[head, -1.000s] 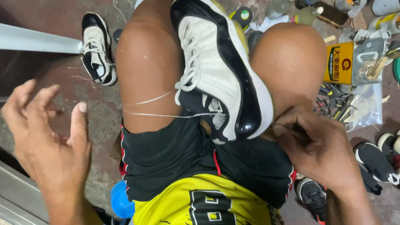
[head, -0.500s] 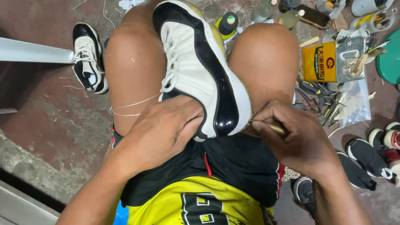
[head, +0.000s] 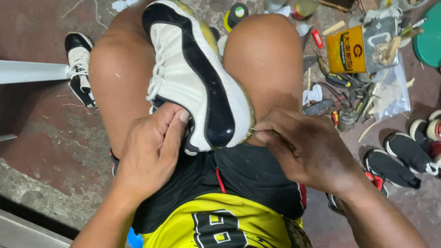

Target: The person is hand-stitching a shoe using a needle and thread, pulling the thread through the sole and upper of the shoe.

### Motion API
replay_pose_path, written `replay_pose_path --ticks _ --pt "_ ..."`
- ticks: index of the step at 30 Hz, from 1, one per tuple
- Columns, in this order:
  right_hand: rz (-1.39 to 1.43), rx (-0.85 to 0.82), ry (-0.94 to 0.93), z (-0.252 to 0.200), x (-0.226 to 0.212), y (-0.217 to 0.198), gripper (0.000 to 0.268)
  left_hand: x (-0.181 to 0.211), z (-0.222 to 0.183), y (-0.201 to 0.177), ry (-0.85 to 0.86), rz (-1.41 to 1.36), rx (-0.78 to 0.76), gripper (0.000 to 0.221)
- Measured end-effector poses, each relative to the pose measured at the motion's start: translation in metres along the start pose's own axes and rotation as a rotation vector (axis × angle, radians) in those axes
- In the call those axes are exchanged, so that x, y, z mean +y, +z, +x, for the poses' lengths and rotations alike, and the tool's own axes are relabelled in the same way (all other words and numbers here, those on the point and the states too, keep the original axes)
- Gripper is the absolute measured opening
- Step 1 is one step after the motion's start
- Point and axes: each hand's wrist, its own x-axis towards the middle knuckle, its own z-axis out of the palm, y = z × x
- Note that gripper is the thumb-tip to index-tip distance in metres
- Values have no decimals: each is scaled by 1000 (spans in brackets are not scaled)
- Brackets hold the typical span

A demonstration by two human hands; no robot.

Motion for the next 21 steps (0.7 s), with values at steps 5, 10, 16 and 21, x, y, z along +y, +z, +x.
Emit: replay_pose_path --ticks 5,10,16,21 --pt "-66 -3 -81 3 -5 -2 11 -15 19 4 -100 -25 -150 18" --pt "-91 -26 -121 4 -8 -2 14 -37 27 7 -232 -36 -303 17" --pt "-213 -51 -131 3 -11 3 16 -41 30 12 -280 -211 -337 13" --pt "-204 68 -232 2 -14 8 20 -42 36 16 -342 -205 -361 15"
